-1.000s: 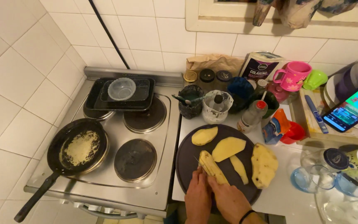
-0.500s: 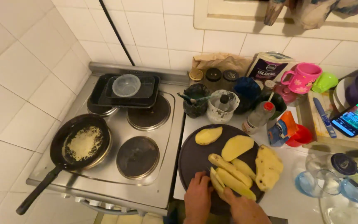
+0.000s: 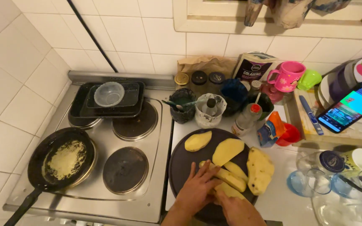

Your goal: Cutting peeled potatoes into sticks on a cutting board using a knife.

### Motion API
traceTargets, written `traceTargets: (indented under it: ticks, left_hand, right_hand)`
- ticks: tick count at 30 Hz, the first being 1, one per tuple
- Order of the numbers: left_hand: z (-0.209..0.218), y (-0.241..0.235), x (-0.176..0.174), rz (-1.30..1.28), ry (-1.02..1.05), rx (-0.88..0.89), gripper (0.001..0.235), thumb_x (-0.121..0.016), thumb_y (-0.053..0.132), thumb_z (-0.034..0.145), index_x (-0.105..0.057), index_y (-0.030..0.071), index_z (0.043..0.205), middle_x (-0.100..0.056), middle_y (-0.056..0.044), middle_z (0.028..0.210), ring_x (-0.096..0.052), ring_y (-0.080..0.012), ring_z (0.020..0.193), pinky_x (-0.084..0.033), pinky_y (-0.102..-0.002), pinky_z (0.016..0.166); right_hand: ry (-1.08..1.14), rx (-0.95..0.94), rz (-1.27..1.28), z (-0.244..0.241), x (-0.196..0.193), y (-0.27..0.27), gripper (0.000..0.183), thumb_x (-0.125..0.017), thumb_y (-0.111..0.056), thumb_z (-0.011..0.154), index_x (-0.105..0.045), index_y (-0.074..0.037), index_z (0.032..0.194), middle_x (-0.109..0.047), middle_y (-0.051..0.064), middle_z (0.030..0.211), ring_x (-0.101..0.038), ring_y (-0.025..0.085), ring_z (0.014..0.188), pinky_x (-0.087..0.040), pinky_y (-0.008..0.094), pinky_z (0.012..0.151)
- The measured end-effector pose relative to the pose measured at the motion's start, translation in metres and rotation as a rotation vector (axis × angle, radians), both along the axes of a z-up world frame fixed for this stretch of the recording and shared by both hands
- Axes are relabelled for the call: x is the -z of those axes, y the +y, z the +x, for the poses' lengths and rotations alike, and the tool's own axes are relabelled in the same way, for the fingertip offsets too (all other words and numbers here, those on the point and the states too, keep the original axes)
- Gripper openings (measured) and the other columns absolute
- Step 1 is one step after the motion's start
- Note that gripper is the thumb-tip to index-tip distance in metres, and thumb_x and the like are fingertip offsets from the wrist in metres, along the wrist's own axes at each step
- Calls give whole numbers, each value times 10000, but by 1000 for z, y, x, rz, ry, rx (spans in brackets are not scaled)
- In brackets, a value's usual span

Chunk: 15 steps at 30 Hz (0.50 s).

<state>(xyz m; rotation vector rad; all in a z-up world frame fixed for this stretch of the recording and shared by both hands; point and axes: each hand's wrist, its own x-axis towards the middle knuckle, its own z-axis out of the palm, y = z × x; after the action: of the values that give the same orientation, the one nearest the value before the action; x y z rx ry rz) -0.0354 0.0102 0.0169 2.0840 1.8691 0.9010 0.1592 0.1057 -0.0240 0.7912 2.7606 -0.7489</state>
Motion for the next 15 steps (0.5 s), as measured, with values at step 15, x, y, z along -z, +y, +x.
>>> traceTargets:
  ticks: [15]
  left_hand:
    - [-18, 0, 15, -29, 178, 30, 108, -791, 243, 782, -746, 175, 852, -711, 9, 875, -653, -225, 994, -422, -513, 1037]
  right_hand:
    - [-117, -205, 95, -10, -57, 6, 379, -549, -204, 945, -436, -154, 1303, -716, 182, 784, -737, 412, 770, -584, 570, 668]
